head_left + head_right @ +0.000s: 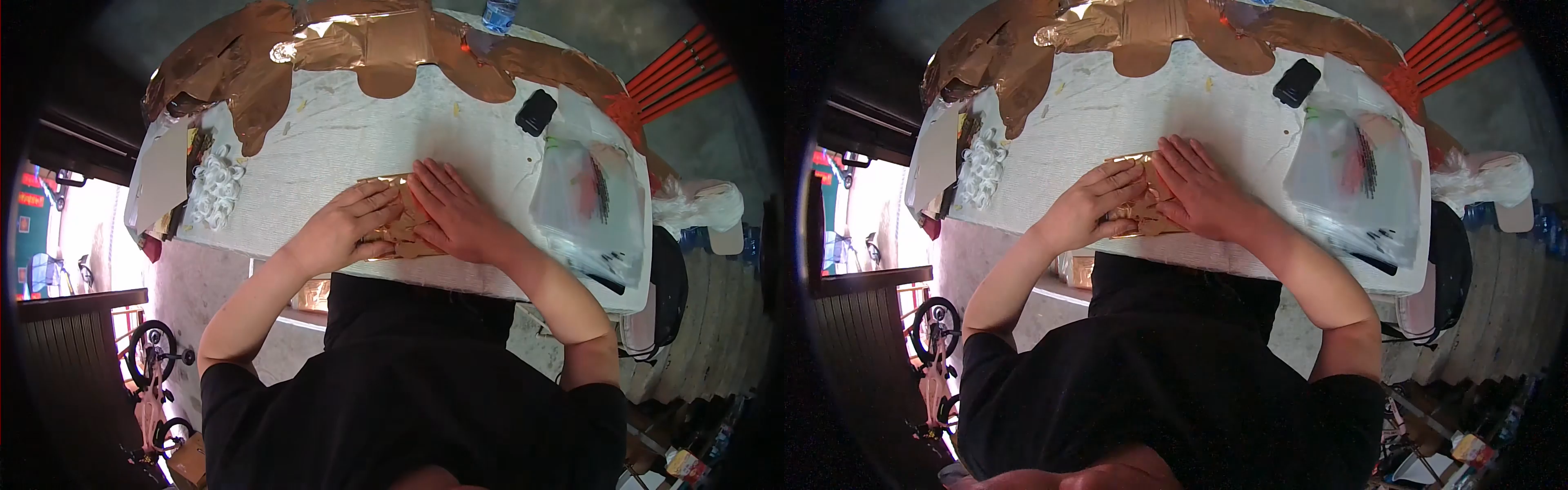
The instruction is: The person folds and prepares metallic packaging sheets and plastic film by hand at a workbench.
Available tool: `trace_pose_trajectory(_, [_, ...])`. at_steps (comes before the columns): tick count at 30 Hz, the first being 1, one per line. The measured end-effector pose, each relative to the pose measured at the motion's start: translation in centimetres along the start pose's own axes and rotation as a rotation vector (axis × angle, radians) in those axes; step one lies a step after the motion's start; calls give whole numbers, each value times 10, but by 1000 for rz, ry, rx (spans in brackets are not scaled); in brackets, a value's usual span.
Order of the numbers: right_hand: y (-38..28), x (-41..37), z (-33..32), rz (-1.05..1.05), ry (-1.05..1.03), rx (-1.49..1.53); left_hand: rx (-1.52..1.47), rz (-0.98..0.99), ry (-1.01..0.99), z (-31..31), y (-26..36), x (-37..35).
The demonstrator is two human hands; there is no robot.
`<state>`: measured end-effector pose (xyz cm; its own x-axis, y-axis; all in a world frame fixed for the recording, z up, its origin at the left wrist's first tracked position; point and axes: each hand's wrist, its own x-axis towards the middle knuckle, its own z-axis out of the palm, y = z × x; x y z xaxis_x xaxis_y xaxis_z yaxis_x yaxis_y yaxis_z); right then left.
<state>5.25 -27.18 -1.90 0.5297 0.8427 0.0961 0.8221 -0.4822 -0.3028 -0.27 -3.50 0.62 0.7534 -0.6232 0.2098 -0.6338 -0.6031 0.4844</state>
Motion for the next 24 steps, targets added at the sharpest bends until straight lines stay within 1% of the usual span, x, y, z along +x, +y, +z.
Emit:
trace_pose_trajectory(7, [-2, -2, 1, -8, 18, -68, 52, -38, -76, -1, 5, -6])
trace_pose_trajectory(9, [-1, -1, 1, -5, 24, -74, 150, -64, -118, -1, 9, -10])
trace_pose_trajectory(12, [2, -1, 2, -12, 31, -42, 183, -98, -170, -2, 12, -11])
trace_pose_trajectory(14, [12, 0, 4, -21, -35, 1, 190, -98, -175, -2, 12, -12])
trace_pose_trajectory(15, [19, 0, 1, -15, -25, -7, 190, -102, -181, -2, 12, -12])
trace_pose_trajectory(17, [33, -3, -6, 193, 141, 1054, 191, -98, -179, -3, 14, -11])
trace_pose_trajectory(18, [39, -5, -11, 194, 152, 1048, 182, -105, -180, -3, 15, -11])
trace_pose_trajectory(20, [46, -10, -19, 341, 327, 1160, 182, -103, -185, -2, 14, -11])
trace_pose_trajectory(21, [47, -12, -20, 341, 335, 1154, 178, -113, -191, -2, 14, -11])
trace_pose_trajectory(23, [44, -14, -17, 377, 384, 946, 183, -109, -193, -3, 15, -11])
trace_pose_trajectory(24, [42, -15, -14, 375, 389, 943, 185, -115, -197, -3, 15, -10])
